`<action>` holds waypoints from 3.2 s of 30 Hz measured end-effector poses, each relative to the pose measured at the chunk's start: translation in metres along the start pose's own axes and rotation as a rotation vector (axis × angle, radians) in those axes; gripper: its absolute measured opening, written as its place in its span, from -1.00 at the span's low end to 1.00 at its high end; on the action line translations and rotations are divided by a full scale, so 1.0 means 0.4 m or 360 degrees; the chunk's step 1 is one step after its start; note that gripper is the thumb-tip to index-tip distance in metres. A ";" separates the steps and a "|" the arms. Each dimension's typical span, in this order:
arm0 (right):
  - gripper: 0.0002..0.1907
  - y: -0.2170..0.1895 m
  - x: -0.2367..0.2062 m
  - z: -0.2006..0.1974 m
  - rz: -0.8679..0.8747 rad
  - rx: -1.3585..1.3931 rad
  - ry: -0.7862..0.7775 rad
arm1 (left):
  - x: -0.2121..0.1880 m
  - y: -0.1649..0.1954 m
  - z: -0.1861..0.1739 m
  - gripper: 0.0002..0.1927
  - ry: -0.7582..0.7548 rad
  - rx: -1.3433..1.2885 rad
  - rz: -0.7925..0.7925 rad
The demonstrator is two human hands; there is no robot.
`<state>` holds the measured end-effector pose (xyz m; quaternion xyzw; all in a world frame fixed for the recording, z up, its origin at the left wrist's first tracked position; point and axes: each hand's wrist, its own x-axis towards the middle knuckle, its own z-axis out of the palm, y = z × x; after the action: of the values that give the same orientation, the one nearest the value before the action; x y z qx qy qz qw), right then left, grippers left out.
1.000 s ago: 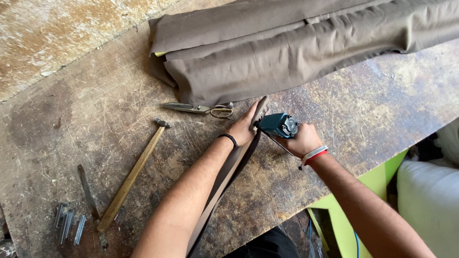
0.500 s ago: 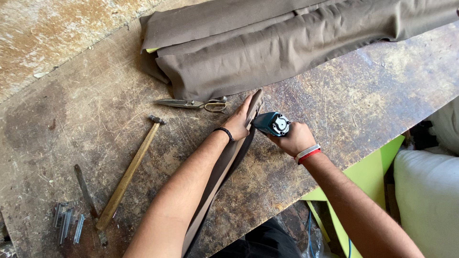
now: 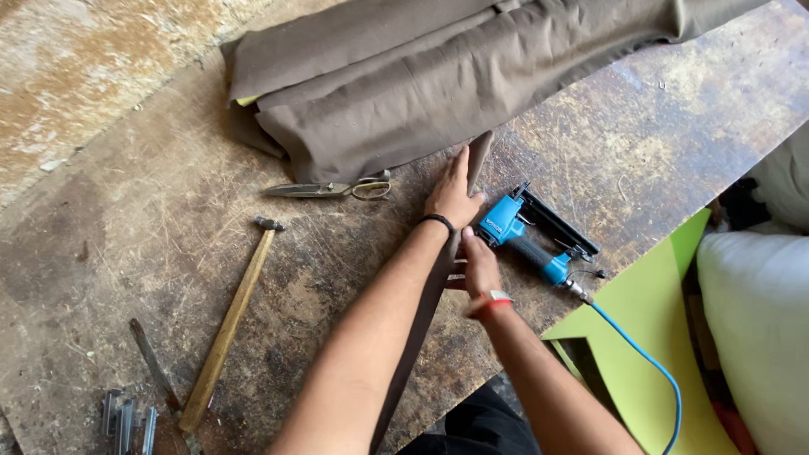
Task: The person uses a pneumatic staple gun to attach brown fabric to a long, curved wooden frame. They repeatedly staple along the edge, repositioning the frame and fabric as needed.
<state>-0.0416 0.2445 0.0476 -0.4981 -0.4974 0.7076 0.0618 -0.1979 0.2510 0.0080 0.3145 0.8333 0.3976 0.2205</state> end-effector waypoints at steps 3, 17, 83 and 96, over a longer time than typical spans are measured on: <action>-0.61 0.011 0.061 0.064 -0.0066 0.0483 0.0079 | -0.064 -0.072 -0.015 -0.07 -0.0215 -0.0254 0.0232; -0.67 0.088 0.107 0.157 -0.0674 0.0485 0.0326 | -0.261 -0.150 -0.104 -0.04 -0.0348 -0.0739 0.0522; -0.55 -0.167 0.045 -0.201 -0.0647 -0.2124 -0.0195 | -0.222 0.009 -0.192 0.34 -0.0613 0.0123 -0.0461; -0.55 0.005 0.009 -0.142 -0.0552 -0.0738 0.0123 | -0.074 0.082 -0.023 0.03 -0.0251 0.0314 -0.0037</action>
<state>0.0012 0.2821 0.0432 -0.4329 -0.7209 0.5345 0.0852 -0.1713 0.2414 0.0429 0.3552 0.8521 0.2850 0.2579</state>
